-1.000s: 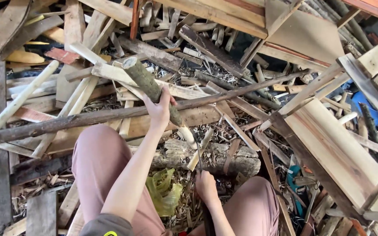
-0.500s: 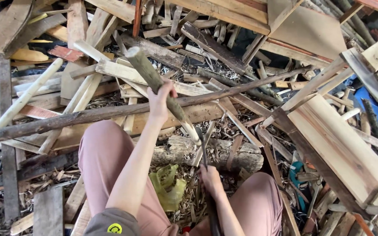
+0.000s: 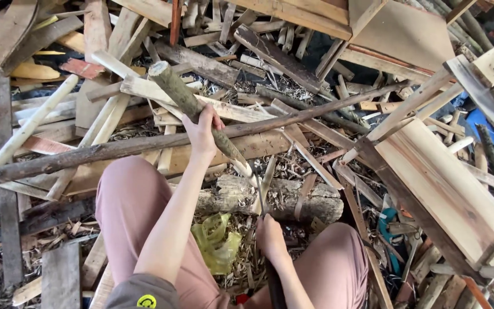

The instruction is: Carving a wooden branch with a small knife while sitting on the floor

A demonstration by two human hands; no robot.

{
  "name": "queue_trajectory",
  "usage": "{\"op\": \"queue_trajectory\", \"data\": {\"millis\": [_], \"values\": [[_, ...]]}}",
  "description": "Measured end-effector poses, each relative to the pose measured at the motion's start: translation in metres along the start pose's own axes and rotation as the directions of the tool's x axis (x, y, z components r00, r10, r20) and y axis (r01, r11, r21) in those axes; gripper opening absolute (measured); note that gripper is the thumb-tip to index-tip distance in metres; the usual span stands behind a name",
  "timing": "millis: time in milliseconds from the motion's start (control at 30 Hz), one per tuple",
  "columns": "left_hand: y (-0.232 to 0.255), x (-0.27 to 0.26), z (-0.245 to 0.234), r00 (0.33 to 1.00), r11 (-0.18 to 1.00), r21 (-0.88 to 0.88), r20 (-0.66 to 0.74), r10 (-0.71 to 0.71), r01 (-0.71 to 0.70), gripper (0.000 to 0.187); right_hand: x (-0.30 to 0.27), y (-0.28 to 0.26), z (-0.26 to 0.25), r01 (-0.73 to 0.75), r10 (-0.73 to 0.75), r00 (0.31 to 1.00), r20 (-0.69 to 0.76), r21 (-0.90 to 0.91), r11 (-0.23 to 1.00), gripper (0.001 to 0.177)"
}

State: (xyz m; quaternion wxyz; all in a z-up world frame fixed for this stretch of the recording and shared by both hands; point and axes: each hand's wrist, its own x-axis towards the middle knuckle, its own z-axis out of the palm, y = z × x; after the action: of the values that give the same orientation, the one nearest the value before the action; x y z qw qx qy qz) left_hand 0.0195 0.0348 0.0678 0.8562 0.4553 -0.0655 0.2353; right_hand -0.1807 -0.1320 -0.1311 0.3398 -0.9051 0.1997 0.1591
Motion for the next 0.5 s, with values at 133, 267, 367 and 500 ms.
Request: {"op": "queue_trajectory", "data": {"millis": [133,267,367,500], "values": [[-0.009,-0.012,-0.006,1.000,0.999,0.049,-0.002,-0.009,0.009,0.042,-0.013,0.007,-0.003,-0.036,0.038,0.998,0.050,-0.042,0.998,0.037],[0.004,-0.007,-0.002,1.000,0.999,0.029,-0.012,0.016,-0.016,0.043,0.027,0.030,-0.001,-0.083,0.073,0.994,0.081,0.131,0.988,0.037],[-0.003,-0.002,-0.010,0.997,0.996,0.092,-0.078,0.027,-0.019,0.045,0.017,0.021,0.014,-0.022,0.021,1.000,0.011,0.036,0.999,0.039],[-0.005,-0.002,-0.008,0.996,0.998,0.062,-0.079,0.030,-0.025,0.048,-0.005,-0.004,-0.002,0.017,-0.018,1.000,0.012,0.011,1.000,0.044]]}}
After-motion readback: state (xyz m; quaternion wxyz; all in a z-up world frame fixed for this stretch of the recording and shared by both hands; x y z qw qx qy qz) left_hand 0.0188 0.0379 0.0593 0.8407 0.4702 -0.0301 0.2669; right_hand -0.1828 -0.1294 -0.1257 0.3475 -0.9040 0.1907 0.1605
